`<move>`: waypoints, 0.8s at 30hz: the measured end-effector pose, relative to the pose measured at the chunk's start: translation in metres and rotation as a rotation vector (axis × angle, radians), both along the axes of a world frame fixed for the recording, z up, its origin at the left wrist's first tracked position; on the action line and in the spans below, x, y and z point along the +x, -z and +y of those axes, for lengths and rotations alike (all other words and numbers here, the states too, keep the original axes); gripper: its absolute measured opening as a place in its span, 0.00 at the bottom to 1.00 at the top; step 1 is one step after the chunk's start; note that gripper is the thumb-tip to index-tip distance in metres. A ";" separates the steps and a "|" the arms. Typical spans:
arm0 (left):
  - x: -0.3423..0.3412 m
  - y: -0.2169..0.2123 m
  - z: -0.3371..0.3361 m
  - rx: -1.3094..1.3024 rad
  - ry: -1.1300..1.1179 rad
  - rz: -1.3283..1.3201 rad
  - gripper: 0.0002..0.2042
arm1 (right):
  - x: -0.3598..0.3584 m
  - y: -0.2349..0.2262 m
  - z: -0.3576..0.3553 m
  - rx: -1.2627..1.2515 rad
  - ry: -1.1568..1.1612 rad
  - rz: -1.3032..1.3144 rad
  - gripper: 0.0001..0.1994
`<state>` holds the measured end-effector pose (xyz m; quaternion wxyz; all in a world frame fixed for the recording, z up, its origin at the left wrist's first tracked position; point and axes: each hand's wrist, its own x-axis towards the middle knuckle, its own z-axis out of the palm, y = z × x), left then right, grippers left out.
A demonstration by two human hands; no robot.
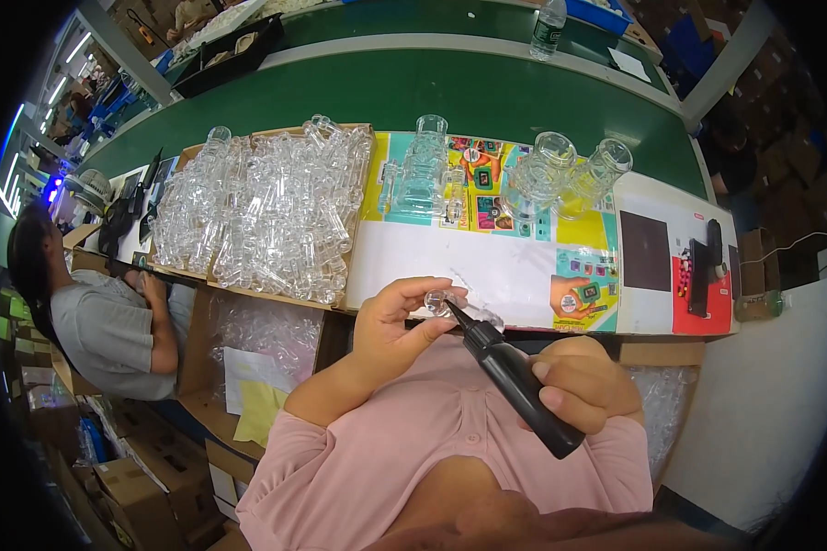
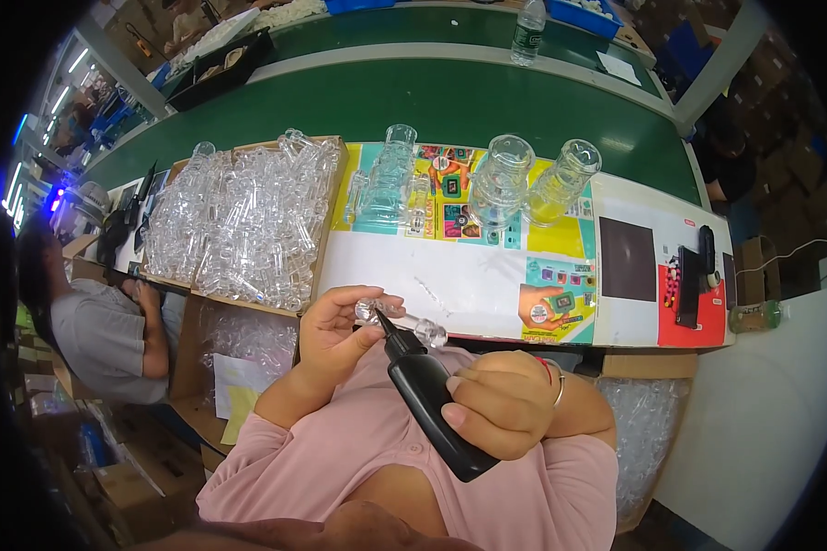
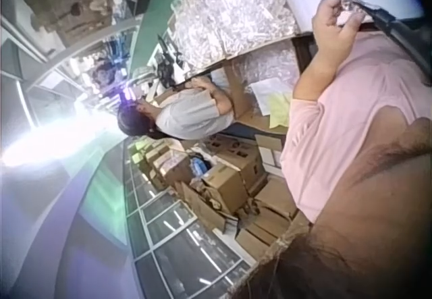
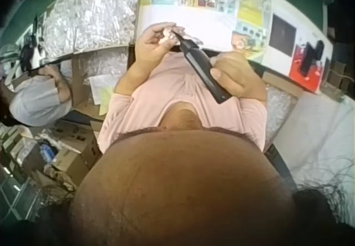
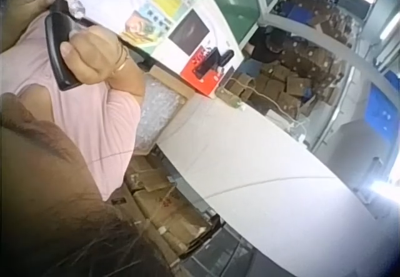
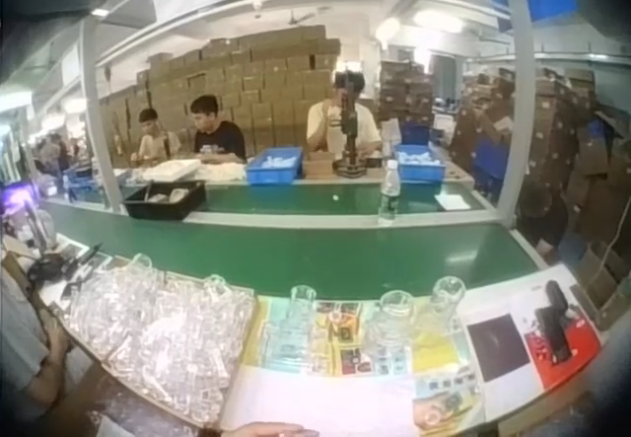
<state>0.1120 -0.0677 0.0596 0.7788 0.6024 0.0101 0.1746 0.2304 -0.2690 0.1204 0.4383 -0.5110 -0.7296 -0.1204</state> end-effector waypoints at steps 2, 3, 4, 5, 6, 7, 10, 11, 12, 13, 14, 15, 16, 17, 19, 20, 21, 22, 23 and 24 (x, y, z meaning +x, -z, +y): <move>0.001 0.004 0.001 0.118 -0.069 -0.042 0.19 | 0.002 0.004 0.003 -0.002 -0.004 -0.011 0.30; 0.000 0.006 0.003 0.229 -0.104 -0.044 0.19 | 0.005 0.007 0.009 0.106 -0.033 -0.037 0.21; 0.000 0.006 0.004 0.341 -0.139 -0.046 0.19 | 0.006 0.008 0.012 0.213 -0.062 -0.063 0.12; 0.000 0.006 0.004 0.341 -0.141 -0.044 0.19 | 0.006 0.008 0.013 0.213 -0.064 -0.062 0.12; 0.001 0.005 0.005 0.415 -0.171 -0.064 0.19 | 0.006 0.007 0.013 0.221 -0.042 -0.049 0.13; 0.001 0.004 0.005 0.489 -0.201 -0.083 0.18 | 0.007 0.007 0.014 0.229 -0.020 -0.037 0.13; 0.005 -0.003 0.005 0.772 -0.339 -0.178 0.18 | 0.011 0.006 0.011 0.178 -0.017 0.007 0.14; 0.006 -0.005 0.005 0.772 -0.338 -0.178 0.18 | 0.011 0.005 0.010 0.178 -0.017 0.007 0.14; 0.007 -0.007 0.005 0.824 -0.362 -0.182 0.18 | 0.009 0.002 0.008 0.133 0.028 0.085 0.14; 0.008 -0.007 0.005 0.877 -0.386 -0.185 0.19 | 0.009 0.001 0.007 0.086 0.071 0.163 0.15; 0.009 -0.008 0.005 0.878 -0.384 -0.187 0.19 | 0.010 0.005 0.004 0.088 0.073 0.162 0.15; 0.011 -0.008 0.004 0.878 -0.399 -0.216 0.20 | 0.012 0.014 0.001 0.071 0.117 0.262 0.17; 0.012 -0.008 0.004 0.877 -0.414 -0.244 0.21 | 0.014 0.023 0.001 0.053 0.162 0.362 0.20; 0.013 -0.007 0.002 0.883 -0.415 -0.242 0.21 | 0.018 0.032 0.008 0.194 0.302 0.401 0.22; 0.013 -0.003 0.004 0.869 -0.428 -0.208 0.19 | 0.012 0.044 0.024 0.266 0.328 1.070 0.18; 0.014 -0.002 0.005 0.872 -0.433 -0.211 0.19 | 0.011 0.039 0.032 0.291 0.276 1.391 0.17; 0.016 0.000 0.006 0.901 -0.470 -0.134 0.19 | 0.017 0.047 0.036 0.383 0.258 1.592 0.15; 0.018 0.003 0.008 0.929 -0.506 -0.058 0.20 | 0.026 0.057 0.042 0.478 0.238 1.793 0.14; 0.021 0.012 0.012 0.929 -0.511 -0.058 0.20 | 0.034 0.061 0.048 0.541 0.250 1.962 0.11; 0.027 0.022 0.016 0.858 -0.526 0.039 0.19 | 0.042 0.076 0.040 0.516 0.114 2.065 0.09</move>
